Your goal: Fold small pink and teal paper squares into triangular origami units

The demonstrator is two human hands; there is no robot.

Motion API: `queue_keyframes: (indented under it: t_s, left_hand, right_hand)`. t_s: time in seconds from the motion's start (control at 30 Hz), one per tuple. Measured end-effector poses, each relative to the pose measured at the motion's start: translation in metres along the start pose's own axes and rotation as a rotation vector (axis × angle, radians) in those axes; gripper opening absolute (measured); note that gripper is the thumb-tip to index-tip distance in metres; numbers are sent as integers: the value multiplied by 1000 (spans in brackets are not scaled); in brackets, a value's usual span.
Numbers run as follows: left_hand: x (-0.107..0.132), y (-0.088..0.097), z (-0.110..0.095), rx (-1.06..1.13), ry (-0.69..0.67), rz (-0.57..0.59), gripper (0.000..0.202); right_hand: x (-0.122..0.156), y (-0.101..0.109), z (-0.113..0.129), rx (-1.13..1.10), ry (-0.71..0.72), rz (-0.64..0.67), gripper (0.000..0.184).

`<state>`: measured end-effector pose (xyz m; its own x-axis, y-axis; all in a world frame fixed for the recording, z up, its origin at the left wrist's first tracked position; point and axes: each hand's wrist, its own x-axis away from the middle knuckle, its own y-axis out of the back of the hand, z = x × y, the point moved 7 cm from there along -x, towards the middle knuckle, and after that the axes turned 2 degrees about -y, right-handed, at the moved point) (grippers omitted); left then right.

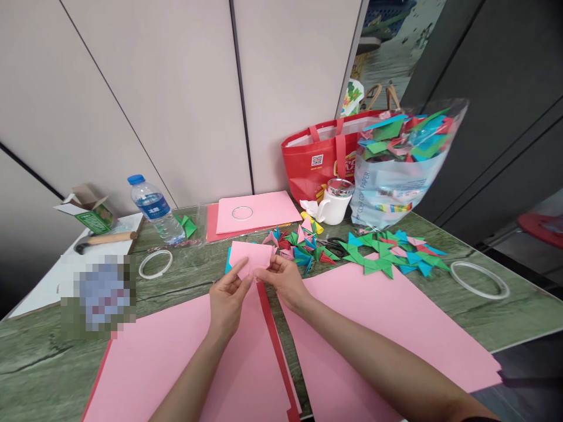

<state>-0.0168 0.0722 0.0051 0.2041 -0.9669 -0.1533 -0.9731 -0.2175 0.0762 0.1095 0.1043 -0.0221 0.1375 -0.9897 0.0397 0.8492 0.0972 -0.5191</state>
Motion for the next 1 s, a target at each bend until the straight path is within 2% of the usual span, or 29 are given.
queue_keyframes:
  t_s: [0.53,0.67,0.83,1.0]
  left_hand:
    - [-1,2,3,4,-18,1,49]
    - [-1,2,3,32,-10,6,48]
    - [-2,4,1,45,-17,-5,47]
    - [-2,3,1,17,-31,21,48]
  right_hand:
    - [-2,2,-4,-99,-84,-21,32]
    - [0,0,-2,-57,-102,-6,35]
    - [3,-7,3,54,-63,80,39]
    - [2,-6,1,53,-76,77,37]
